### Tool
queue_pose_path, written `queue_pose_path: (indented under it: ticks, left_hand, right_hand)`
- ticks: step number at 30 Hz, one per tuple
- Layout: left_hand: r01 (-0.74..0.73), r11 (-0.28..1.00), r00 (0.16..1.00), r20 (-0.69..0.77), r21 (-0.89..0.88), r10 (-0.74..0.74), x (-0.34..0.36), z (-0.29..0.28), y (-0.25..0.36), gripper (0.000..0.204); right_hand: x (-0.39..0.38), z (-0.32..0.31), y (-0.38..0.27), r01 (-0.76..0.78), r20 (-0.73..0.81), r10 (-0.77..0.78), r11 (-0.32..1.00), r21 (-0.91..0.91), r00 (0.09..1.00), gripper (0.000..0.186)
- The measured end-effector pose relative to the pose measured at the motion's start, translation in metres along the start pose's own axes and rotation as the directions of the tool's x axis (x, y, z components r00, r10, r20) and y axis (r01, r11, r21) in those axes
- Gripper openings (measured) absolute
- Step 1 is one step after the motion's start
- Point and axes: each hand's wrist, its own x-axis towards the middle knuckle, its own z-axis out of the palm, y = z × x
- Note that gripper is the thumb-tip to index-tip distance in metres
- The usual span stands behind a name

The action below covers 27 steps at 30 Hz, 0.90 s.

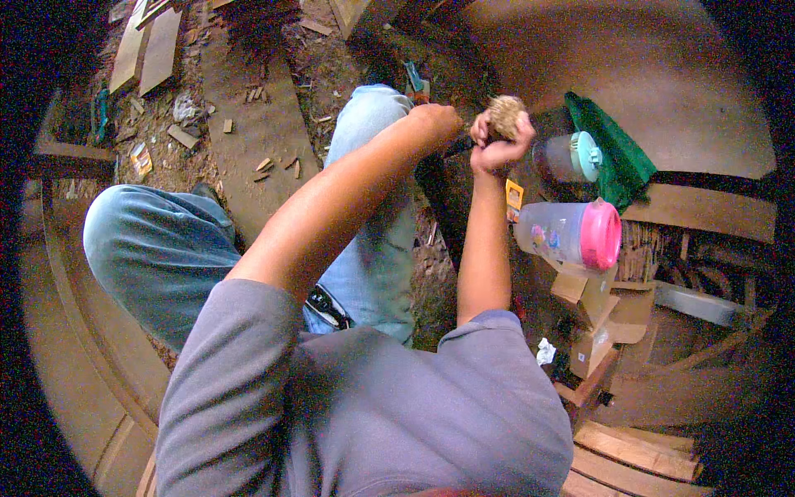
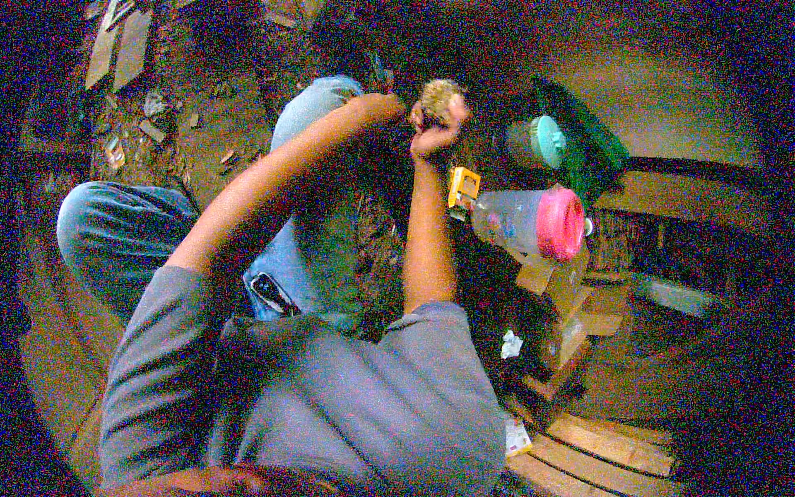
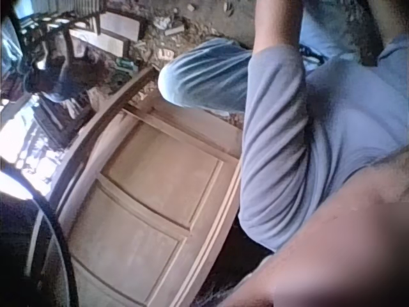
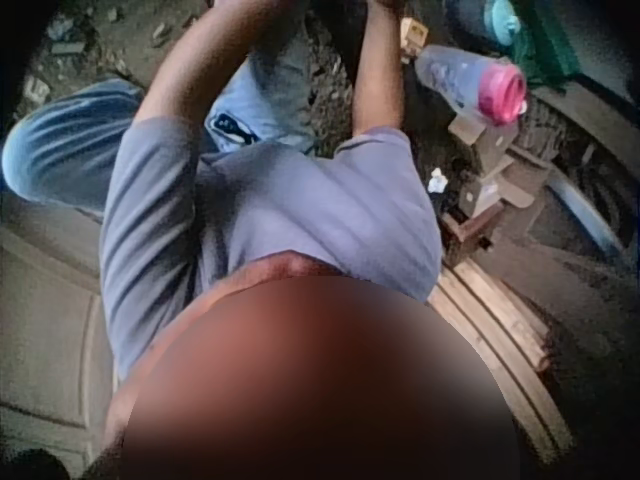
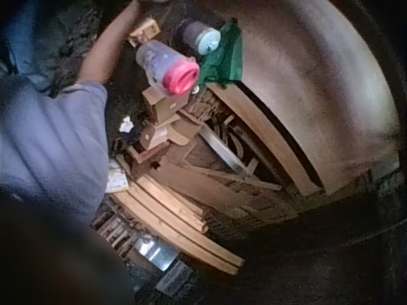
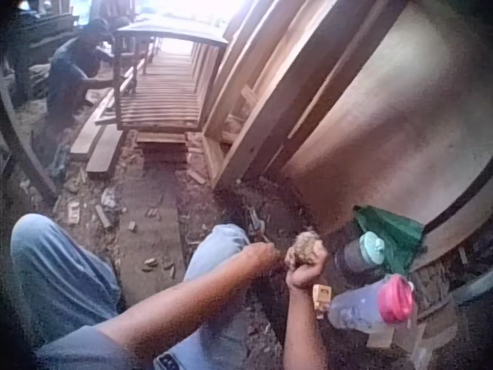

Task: The person sits on the floor and uses a chisel to carve small wooden pieces. They repeatedly scrape the surface of the wood, occasionally pausing to inspect the carved area.

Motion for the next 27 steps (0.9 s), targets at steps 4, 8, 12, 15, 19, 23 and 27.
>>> queue_pose_path:
  ticks: [4,8,12,15,19,23,27]
  left_hand:
    - [0.018,1.0,0.999,0.04,-0.002,-0.018,-0.003,-0.002,0.002,0.022]
    - [0.03,0.999,0.997,0.064,0.011,-0.031,0.003,0.0,-0.002,0.022]
    - [-0.023,1.0,0.999,0.047,0.013,0.022,0.007,0.006,-0.005,0.022]
    - [-0.007,0.999,0.998,0.063,0.043,0.004,0.007,0.007,-0.005,0.021]
    - [0.007,1.0,0.999,0.041,-0.011,-0.006,0.005,0.004,-0.005,0.02]
    - [-0.057,0.995,0.997,0.052,0.082,0.053,0.004,0.006,-0.006,0.02]
    - [-0.008,1.0,0.999,0.049,0.005,0.008,0.01,0.014,-0.008,0.021]
  right_hand:
    - [-0.002,-0.002,-0.006,-0.022,0.064,0.024,0.999,-0.03,0.998,0.05]
    - [0.007,-0.004,-0.001,-0.012,0.064,0.012,1.0,0.01,0.998,0.048]
    - [0.018,-0.006,0.012,0.072,-0.084,-0.075,0.997,-0.034,0.994,0.044]
    - [0.019,-0.011,0.015,0.006,0.002,-0.006,0.999,0.048,1.0,0.042]
    - [0.015,-0.011,0.015,-0.005,-0.058,0.004,1.0,-0.023,0.998,0.042]
    - [0.014,-0.009,0.013,-0.022,0.042,0.02,0.999,0.046,0.999,0.042]
    - [0.014,-0.007,0.008,0.006,0.0,-0.006,1.0,0.007,1.0,0.044]
